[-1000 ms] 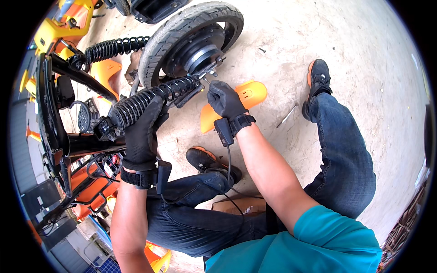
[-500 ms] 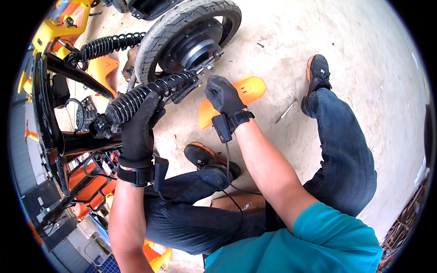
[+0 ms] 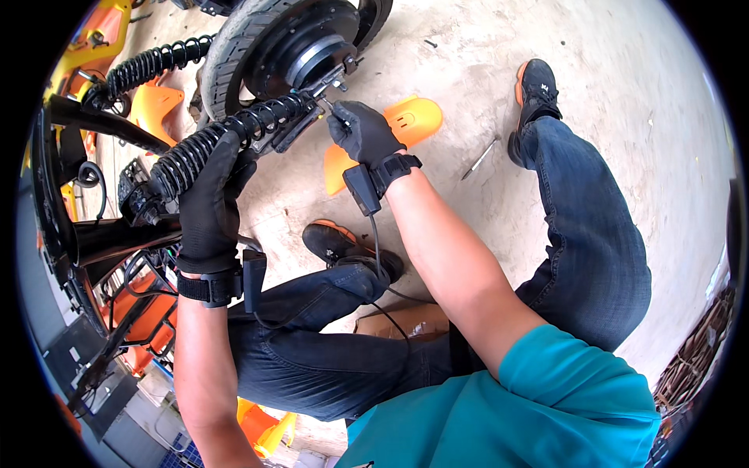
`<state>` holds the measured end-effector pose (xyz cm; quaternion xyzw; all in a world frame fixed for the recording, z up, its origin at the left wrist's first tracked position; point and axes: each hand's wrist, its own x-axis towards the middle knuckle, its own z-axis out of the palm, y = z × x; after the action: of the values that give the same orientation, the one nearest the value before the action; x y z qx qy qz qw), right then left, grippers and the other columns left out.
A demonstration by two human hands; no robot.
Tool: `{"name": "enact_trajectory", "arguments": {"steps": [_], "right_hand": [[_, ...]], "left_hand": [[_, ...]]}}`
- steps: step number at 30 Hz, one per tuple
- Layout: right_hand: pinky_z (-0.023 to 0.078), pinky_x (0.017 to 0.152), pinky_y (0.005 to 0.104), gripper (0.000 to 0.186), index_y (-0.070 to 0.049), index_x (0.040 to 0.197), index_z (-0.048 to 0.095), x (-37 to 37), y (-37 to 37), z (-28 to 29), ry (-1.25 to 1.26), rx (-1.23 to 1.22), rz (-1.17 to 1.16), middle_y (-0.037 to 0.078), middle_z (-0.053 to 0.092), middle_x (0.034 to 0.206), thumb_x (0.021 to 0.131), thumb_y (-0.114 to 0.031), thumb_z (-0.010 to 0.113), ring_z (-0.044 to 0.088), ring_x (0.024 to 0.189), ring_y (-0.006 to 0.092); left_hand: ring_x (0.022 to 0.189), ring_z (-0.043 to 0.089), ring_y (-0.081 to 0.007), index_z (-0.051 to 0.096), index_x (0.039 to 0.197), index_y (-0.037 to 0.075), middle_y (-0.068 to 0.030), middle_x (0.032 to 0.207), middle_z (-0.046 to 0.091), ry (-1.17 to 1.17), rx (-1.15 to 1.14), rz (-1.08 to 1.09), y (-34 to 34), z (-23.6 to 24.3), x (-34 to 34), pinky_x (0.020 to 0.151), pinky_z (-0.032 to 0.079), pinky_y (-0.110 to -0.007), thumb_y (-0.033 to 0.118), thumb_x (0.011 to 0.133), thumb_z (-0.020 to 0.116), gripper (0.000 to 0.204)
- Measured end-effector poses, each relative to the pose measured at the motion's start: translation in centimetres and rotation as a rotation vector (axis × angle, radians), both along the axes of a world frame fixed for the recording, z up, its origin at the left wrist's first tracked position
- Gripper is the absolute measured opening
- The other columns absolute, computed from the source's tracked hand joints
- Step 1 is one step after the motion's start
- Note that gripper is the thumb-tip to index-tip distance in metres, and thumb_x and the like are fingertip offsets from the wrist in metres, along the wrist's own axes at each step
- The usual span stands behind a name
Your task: The person loosens and removes a bolt from the rear wheel assembly of a motorcycle using a wrench and a socket tool while sitting on the floor.
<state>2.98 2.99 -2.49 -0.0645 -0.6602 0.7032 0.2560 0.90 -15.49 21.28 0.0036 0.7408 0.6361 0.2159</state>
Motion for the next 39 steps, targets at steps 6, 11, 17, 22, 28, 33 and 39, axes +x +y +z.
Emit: {"name": "enact_trajectory", "arguments": {"steps": [6, 11, 17, 22, 28, 33, 39], "right_hand": [[0.052, 0.078, 0.0304, 0.020, -0.010, 0.111, 0.059, 0.6, 0.5, 4.1, -0.385, -1.145, 0.210, 0.004, 0.060, 0.089, 0.092, -0.019, 0.061, 0.057, 0.078, 0.0131], [0.051, 0.079, 0.0301, 0.027, -0.010, 0.115, 0.059, 0.4, 0.7, 4.4, -0.485, -1.074, 0.266, 0.005, 0.062, 0.091, 0.095, -0.028, 0.056, 0.058, 0.079, 0.0138], [0.050, 0.075, 0.0289, 0.028, -0.010, 0.117, 0.058, 0.1, 0.8, 5.1, -0.486, -0.923, 0.291, 0.003, 0.062, 0.089, 0.095, -0.028, 0.054, 0.058, 0.079, 0.0123], [0.048, 0.071, 0.0274, 0.026, -0.012, 0.115, 0.058, -0.6, 0.8, 5.1, -0.486, -0.870, 0.318, 0.000, 0.061, 0.087, 0.095, -0.029, 0.053, 0.055, 0.076, 0.0100], [0.046, 0.067, 0.0269, 0.023, -0.014, 0.109, 0.060, -1.0, 1.0, 6.0, -0.586, -0.869, 0.260, -0.001, 0.058, 0.080, 0.095, -0.031, 0.055, 0.052, 0.071, 0.0086], [0.045, 0.064, 0.0258, 0.024, -0.012, 0.107, 0.063, -1.9, 1.0, 5.6, -0.601, -0.903, 0.218, 0.000, 0.057, 0.076, 0.093, -0.031, 0.059, 0.051, 0.068, 0.0090], [0.046, 0.065, 0.0265, 0.027, -0.011, 0.107, 0.063, -1.0, 0.4, 5.1, -0.585, -0.984, 0.147, 0.000, 0.059, 0.077, 0.090, -0.032, 0.061, 0.053, 0.070, 0.0097]], "left_hand": [[0.112, 0.059, -0.0203, 0.053, 0.131, 0.002, -0.0095, 0.129, 0.056, -0.042, 0.044, 0.031, -0.3, 0.1, 0.3, 0.099, 0.047, -0.032, 0.015, 0.100, 0.046, 0.034], [0.093, 0.065, -0.0155, 0.064, 0.115, 0.003, -0.0056, 0.108, 0.065, -0.042, 0.107, 0.134, 1.5, 0.7, 0.6, 0.081, 0.054, -0.029, 0.012, 0.091, 0.062, 0.025], [0.112, 0.059, -0.0216, 0.054, 0.129, 0.001, -0.0109, 0.128, 0.056, -0.038, 0.005, 0.067, 0.5, 0.4, 0.3, 0.098, 0.048, -0.033, 0.015, 0.100, 0.047, 0.033], [0.112, 0.059, -0.0211, 0.053, 0.130, 0.001, -0.0107, 0.129, 0.056, -0.041, 0.023, 0.041, 0.5, 0.4, 0.3, 0.099, 0.048, -0.033, 0.015, 0.101, 0.046, 0.033], [0.100, 0.062, -0.0175, 0.058, 0.123, 0.003, -0.0078, 0.116, 0.062, 0.001, 0.030, 0.080, 1.7, 1.0, 0.8, 0.088, 0.052, -0.030, 0.014, 0.095, 0.056, 0.030], [0.115, 0.056, -0.0209, 0.049, 0.133, 0.000, -0.0107, 0.134, 0.052, -0.020, -0.003, 0.013, 0.7, 0.6, 0.4, 0.101, 0.046, -0.033, 0.012, 0.101, 0.044, 0.035], [0.113, 0.058, -0.0210, 0.051, 0.131, 0.001, -0.0101, 0.130, 0.055, -0.029, 0.032, 0.002, -0.1, 0.2, 0.3, 0.099, 0.047, -0.033, 0.014, 0.101, 0.045, 0.034]]}}
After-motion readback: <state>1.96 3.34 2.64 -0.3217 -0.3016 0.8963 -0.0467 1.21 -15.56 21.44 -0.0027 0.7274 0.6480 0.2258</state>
